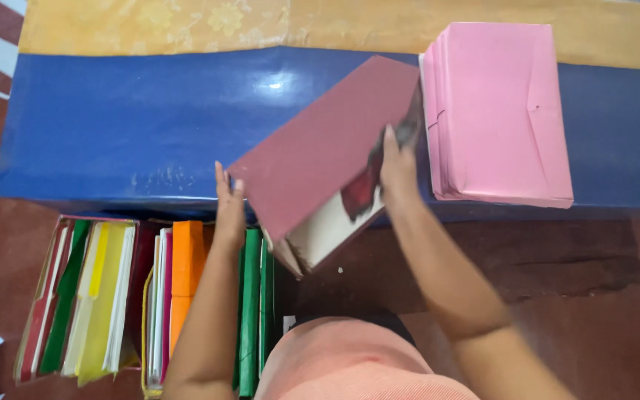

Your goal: Wipe down folders and a file storage box with a cloth to remove dust.

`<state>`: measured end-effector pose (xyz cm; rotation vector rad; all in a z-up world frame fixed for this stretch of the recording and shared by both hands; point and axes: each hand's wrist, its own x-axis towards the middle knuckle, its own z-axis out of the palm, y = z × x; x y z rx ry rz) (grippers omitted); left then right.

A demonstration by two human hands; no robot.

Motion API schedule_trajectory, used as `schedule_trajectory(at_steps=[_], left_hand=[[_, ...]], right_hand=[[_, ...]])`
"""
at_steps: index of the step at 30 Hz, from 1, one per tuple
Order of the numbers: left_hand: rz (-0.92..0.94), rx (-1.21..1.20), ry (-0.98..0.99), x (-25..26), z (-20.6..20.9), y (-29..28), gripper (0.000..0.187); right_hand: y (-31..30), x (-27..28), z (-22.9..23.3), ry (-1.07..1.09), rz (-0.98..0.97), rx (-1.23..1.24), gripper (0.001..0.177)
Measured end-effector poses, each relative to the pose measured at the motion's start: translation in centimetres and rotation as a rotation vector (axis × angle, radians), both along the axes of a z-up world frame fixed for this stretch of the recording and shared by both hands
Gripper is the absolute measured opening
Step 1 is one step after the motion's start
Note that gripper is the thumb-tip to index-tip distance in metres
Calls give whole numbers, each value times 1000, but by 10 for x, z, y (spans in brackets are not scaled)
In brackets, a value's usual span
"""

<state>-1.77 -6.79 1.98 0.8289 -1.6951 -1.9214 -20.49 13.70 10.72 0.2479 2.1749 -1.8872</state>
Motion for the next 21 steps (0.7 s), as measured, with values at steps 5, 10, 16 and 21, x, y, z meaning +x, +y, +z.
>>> schedule_trajectory(at_steps=[5, 10, 16, 21], left_hand=[[-320, -335, 194, 30, 74, 46, 80], [-132, -442, 128, 18, 84, 63, 62], [114, -206, 47, 15, 57, 57, 53], [403, 252, 355, -11, -11, 35, 29]], right_hand=[[-16, -80, 4, 239, 173, 155, 42], [-30, -97, 41, 222, 242, -169, 22], [17, -58, 65, 811, 590, 342, 32], [5, 35, 0, 1507, 1025, 367, 15]])
